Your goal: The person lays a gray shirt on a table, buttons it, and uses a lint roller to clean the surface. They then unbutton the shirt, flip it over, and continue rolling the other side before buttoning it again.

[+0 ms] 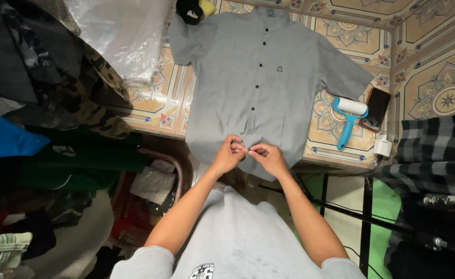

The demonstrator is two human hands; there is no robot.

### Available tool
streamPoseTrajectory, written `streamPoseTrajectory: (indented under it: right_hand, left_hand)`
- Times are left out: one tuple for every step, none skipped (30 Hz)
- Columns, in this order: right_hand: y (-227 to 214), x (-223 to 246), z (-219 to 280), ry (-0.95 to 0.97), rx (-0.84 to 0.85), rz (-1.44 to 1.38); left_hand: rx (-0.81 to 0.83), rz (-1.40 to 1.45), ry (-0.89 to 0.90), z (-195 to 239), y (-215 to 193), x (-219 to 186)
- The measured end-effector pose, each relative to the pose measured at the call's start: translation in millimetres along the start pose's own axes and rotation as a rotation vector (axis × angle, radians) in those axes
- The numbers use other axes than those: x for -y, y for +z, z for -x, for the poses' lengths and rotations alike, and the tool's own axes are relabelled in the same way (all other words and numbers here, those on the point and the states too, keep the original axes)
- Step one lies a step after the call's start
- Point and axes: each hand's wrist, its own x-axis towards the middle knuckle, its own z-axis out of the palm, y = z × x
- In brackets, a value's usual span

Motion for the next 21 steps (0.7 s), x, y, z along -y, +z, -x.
streamPoseTrajectory:
  right_hand:
    - [2,-3,-2,0.0,0.003,0.001]
    - [2,-6,-2,0.011,0.002,-0.005]
    - [3,-10,-3,0.023,0.001,-0.011]
    - [4,-11,-4,0.02,0.001,-0.011]
    - [4,-12,-4,0.025,0.002,-0.001]
    - [5,-13,-4,0.03,0.004,0.008]
    - [5,-13,-5,0.029,0.006,0.008]
    - [4,-12,-5,0.039,-0.005,0.019]
    - [4,-11,-6,0.049,-0.017,0.03]
    - [5,-14,-7,0.047,-0.019,0.031]
    - [6,-17,-9,0.061,-0.036,0.053]
    - [8,-20,-10,0.075,-0.054,0.076]
    - [11,-25,-10,0.075,-0.056,0.076]
    - [13,-29,-12,0.088,-0.081,0.112]
    - [16,-34,-13,0.1,-0.106,0.147]
    - [19,-35,-9,0.101,-0.108,0.147]
    - [23,-36,-6,0.07,-0.15,0.165]
    - [28,-36,-4,0.037,-0.19,0.183]
    - [29,-33,-2,0.034,-0.191,0.182]
    - [31,-31,1,0.038,-0.202,0.19]
    - [33,-29,4,0.042,-0.214,0.198]
  left_hand:
    - [-0.002,0.001,0.0,1,-1,-1]
    - [0.006,-0.005,0.006,1,-1,-1]
    - [0.014,-0.011,0.013,2,-1,-2]
    - [0.014,-0.011,0.015,4,-2,-6]
    - [0.022,-0.028,0.025,6,-2,-10]
    - [0.028,-0.045,0.034,10,-2,-13]
    - [0.026,-0.045,0.035,10,-2,-13]
    - [0.026,-0.054,0.046,9,-1,-13]
    - [0.026,-0.064,0.057,9,0,-14]
    - [0.028,-0.064,0.059,9,0,-16]
    - [0.012,-0.104,0.067,8,0,-17]
    - [-0.003,-0.143,0.075,8,1,-19]
    - [-0.001,-0.143,0.076,10,0,-21]
    - [-0.022,-0.184,0.065,10,0,-23]
    - [-0.043,-0.225,0.055,11,0,-26]
    - [-0.041,-0.225,0.055,11,1,-23]
    - [-0.061,-0.217,0.014,11,2,-20]
    - [-0.083,-0.21,-0.025,9,2,-17]
    - [-0.084,-0.212,-0.022,10,2,-21]
    - [-0.087,-0.236,-0.032,12,2,-25]
    - [-0.09,-0.26,-0.042,14,2,-28]
